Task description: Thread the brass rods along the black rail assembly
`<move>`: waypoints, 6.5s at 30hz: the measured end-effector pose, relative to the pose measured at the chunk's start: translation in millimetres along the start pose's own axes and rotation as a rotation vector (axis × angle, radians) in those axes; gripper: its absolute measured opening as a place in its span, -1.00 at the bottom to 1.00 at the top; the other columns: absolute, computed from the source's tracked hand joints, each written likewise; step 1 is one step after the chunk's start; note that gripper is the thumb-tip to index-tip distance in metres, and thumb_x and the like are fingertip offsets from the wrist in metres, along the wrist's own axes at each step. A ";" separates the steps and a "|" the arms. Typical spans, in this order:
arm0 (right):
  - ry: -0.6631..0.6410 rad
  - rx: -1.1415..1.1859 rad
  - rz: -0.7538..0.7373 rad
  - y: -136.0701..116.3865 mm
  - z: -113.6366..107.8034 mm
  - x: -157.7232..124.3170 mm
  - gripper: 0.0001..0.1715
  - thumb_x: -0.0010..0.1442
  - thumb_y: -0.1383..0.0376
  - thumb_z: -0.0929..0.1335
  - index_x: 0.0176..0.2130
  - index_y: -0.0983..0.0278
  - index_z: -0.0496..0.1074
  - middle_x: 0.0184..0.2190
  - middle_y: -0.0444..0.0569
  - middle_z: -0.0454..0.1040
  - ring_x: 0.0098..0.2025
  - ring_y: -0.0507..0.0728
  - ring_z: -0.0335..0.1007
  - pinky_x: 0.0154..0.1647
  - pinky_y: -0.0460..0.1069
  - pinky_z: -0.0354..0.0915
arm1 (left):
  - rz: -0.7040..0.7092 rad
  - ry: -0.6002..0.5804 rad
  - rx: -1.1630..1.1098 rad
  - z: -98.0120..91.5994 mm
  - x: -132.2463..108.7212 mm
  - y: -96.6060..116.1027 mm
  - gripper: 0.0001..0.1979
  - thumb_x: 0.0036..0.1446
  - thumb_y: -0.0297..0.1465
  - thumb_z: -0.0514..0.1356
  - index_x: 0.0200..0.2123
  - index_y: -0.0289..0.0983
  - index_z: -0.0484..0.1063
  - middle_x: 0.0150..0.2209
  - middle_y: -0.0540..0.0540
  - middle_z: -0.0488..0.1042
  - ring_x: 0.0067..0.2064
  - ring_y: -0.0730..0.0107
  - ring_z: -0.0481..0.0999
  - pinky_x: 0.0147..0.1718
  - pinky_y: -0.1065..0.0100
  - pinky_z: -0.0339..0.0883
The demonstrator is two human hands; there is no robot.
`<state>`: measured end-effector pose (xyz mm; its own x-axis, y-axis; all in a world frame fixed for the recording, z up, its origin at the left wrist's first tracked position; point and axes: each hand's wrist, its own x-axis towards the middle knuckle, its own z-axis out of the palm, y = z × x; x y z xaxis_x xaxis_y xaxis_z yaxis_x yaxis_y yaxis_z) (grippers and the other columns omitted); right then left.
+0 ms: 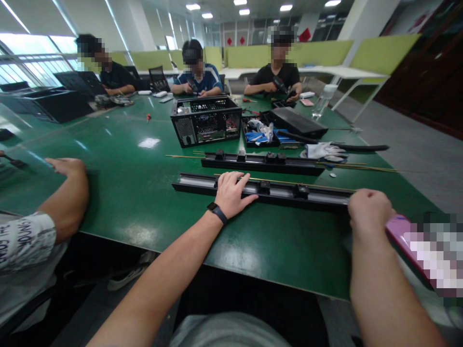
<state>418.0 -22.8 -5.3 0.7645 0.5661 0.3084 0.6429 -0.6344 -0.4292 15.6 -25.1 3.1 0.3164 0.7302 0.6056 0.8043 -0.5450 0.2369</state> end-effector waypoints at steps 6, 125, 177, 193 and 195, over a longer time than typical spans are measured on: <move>0.079 -0.044 -0.189 -22.5 -17.6 -27.6 -0.41 0.36 0.19 0.19 -0.07 0.46 0.69 -0.12 0.39 0.60 -0.08 0.37 0.38 -0.04 0.21 0.16 | 0.004 0.008 0.005 2.3 0.7 -0.5 -0.33 0.21 -0.04 0.47 0.26 -0.26 0.51 0.20 -0.28 0.56 0.26 -0.06 0.48 0.33 -0.04 0.21; 0.030 0.264 -0.790 -37.1 2.5 -65.6 -0.51 0.21 -0.09 0.43 -0.10 0.21 0.60 -0.08 0.19 0.58 0.04 0.43 0.34 0.05 0.27 0.23 | -0.031 0.003 0.000 8.0 0.1 -2.2 -0.31 0.18 -0.01 0.48 0.25 -0.23 0.51 0.20 -0.27 0.56 0.27 -0.07 0.49 0.34 -0.04 0.20; -0.131 0.410 -0.689 -37.4 -11.6 -51.3 -0.67 0.35 0.05 0.28 -0.33 0.15 0.50 -0.25 0.12 0.60 -0.12 0.33 0.42 0.02 0.22 0.32 | -0.037 -0.009 -0.002 7.9 1.7 -0.1 -0.29 0.18 -0.02 0.48 0.29 -0.21 0.48 0.25 -0.30 0.53 0.34 -0.12 0.44 0.39 -0.10 0.16; -0.249 0.456 -0.684 -34.3 -17.9 -50.6 -0.58 0.25 0.11 0.33 -0.03 0.19 0.64 -0.17 0.12 0.65 -0.05 0.35 0.50 0.04 0.23 0.38 | -0.030 0.002 -0.002 8.5 1.3 -0.3 -0.28 0.18 -0.01 0.47 0.29 -0.23 0.48 0.25 -0.30 0.53 0.33 -0.11 0.45 0.38 -0.08 0.16; -0.264 0.439 -0.756 -33.7 -18.1 -49.5 -0.57 0.24 0.07 0.34 -0.04 0.20 0.64 -0.13 0.13 0.66 -0.03 0.37 0.50 0.06 0.25 0.37 | -0.029 0.001 0.000 8.4 1.5 -0.2 -0.28 0.18 -0.01 0.48 0.28 -0.24 0.48 0.25 -0.31 0.53 0.33 -0.12 0.45 0.39 -0.08 0.16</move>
<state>359.4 -39.0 9.2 0.0768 0.8858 0.4577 0.8511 0.1809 -0.4929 20.1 -20.4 -2.4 0.2920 0.7452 0.5995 0.8130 -0.5236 0.2549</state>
